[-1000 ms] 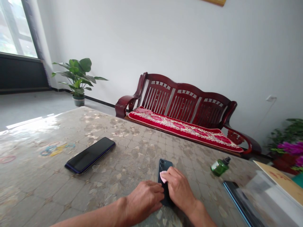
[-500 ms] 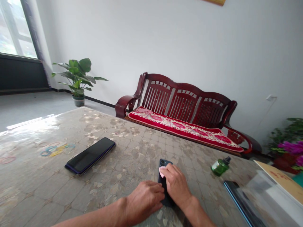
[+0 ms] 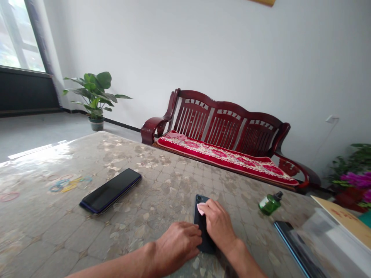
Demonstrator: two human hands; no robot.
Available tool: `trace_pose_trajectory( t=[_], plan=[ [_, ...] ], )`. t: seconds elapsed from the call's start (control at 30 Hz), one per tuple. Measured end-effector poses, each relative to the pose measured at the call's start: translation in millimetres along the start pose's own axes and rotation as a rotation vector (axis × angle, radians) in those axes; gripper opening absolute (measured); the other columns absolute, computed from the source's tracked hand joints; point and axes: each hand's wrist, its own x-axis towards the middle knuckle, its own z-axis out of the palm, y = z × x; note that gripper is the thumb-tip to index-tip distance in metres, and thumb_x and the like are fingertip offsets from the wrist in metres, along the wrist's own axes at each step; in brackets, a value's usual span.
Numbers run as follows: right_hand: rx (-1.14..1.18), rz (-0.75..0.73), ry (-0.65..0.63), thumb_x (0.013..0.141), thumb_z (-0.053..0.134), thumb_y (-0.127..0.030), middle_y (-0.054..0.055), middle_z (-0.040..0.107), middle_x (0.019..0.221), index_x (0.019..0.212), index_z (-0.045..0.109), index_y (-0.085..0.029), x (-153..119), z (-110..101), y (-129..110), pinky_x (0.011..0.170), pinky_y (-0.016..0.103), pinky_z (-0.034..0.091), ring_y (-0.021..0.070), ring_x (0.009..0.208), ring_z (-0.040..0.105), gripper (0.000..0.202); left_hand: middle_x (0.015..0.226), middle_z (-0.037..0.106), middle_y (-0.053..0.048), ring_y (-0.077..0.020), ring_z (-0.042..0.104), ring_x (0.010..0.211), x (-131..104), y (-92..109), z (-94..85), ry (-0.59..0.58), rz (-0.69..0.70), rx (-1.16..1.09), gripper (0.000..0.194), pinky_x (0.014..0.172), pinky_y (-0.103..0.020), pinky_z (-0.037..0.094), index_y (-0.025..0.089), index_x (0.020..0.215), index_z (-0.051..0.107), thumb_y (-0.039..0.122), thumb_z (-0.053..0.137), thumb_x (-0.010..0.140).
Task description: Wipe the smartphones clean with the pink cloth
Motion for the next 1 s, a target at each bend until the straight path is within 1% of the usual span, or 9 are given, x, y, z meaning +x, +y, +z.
trace_pose_trajectory(
  t=[0.1,0.23,0.3,0.4,0.6,0.7,0.8,0.9,1.0],
  plan=[
    [0.003,0.006,-0.014,0.088,0.044,0.0,0.003,0.062,0.088,0.091,0.068,-0.023,0.3,-3.6,-0.7,0.079,0.025,0.04,0.0164,0.088,0.056,0.033,0.095,0.068,0.001,-0.0196,0.066,0.09,0.1,0.4,-1.0,-0.01,0.002,0.002,0.01,0.082,-0.028,0.051,0.021,0.082,0.055,0.022,0.063,0.088],
    [-0.009,-0.009,-0.09,0.088,0.045,-0.003,0.002,0.059,0.083,0.083,0.067,-0.023,-7.5,-12.1,-6.5,0.074,0.025,0.038,0.016,0.082,0.054,0.03,0.095,0.068,0.001,-0.0193,0.066,0.09,-0.1,0.2,-0.8,-0.008,-0.003,-0.009,0.008,0.082,-0.028,0.051,0.021,0.084,0.056,0.022,0.062,0.089],
    [0.0,-0.021,-0.114,0.088,0.045,-0.003,0.002,0.06,0.084,0.086,0.067,-0.024,-11.3,-14.6,-7.3,0.075,0.025,0.038,0.016,0.083,0.055,0.031,0.095,0.068,0.001,-0.0191,0.066,0.09,0.0,0.0,-0.8,-0.012,-0.002,-0.018,0.008,0.082,-0.028,0.051,0.021,0.084,0.056,0.022,0.062,0.089],
    [0.003,-0.014,-0.096,0.089,0.044,-0.003,0.001,0.061,0.086,0.094,0.069,-0.026,-11.4,-14.0,-4.2,0.077,0.026,0.038,0.0161,0.085,0.055,0.034,0.096,0.068,0.0,-0.0191,0.066,0.091,-0.2,-0.3,-0.6,-0.017,0.0,-0.033,0.007,0.084,-0.028,0.051,0.021,0.084,0.056,0.022,0.062,0.089],
    [-0.011,0.06,-0.024,0.089,0.043,-0.001,0.003,0.062,0.089,0.096,0.07,-0.024,0.4,-5.9,5.7,0.08,0.025,0.04,0.0164,0.087,0.056,0.037,0.099,0.069,-0.002,-0.0188,0.065,0.097,-1.3,-2.0,1.7,0.009,0.014,-0.058,0.006,0.095,-0.029,0.048,0.021,0.086,0.057,0.021,0.057,0.092],
    [-0.011,0.048,-0.023,0.09,0.043,-0.001,0.003,0.061,0.087,0.091,0.069,-0.023,-1.1,-6.2,4.1,0.079,0.024,0.039,0.0161,0.087,0.055,0.034,0.097,0.069,-0.001,-0.0185,0.066,0.096,-1.1,-2.4,2.3,0.013,0.016,-0.058,0.006,0.093,-0.028,0.049,0.021,0.086,0.057,0.021,0.057,0.092],
    [-0.018,0.006,-0.072,0.09,0.044,-0.004,0.002,0.059,0.085,0.085,0.067,-0.023,-9.0,-10.5,-1.2,0.075,0.024,0.039,0.0155,0.084,0.055,0.031,0.096,0.068,-0.001,-0.0183,0.066,0.093,-0.4,-1.8,2.3,0.017,0.007,-0.043,0.007,0.087,-0.027,0.05,0.021,0.084,0.057,0.02,0.056,0.091],
    [-0.016,-0.022,-0.098,0.091,0.044,-0.005,0.002,0.059,0.085,0.089,0.068,-0.024,-15.8,-14.3,-4.5,0.075,0.025,0.039,0.0157,0.084,0.055,0.03,0.094,0.067,0.0,-0.0188,0.066,0.091,-0.1,-1.1,2.0,0.004,0.005,-0.036,0.008,0.083,-0.028,0.051,0.021,0.083,0.056,0.02,0.057,0.09],
    [-0.002,0.0,-0.087,0.091,0.043,-0.005,0.002,0.061,0.086,0.092,0.069,-0.025,-14.7,-13.4,-3.0,0.076,0.026,0.039,0.0158,0.085,0.055,0.033,0.094,0.067,-0.001,-0.019,0.065,0.091,-0.8,-1.2,1.9,0.003,0.005,-0.037,0.007,0.085,-0.028,0.051,0.021,0.084,0.056,0.021,0.057,0.091]
  ],
)
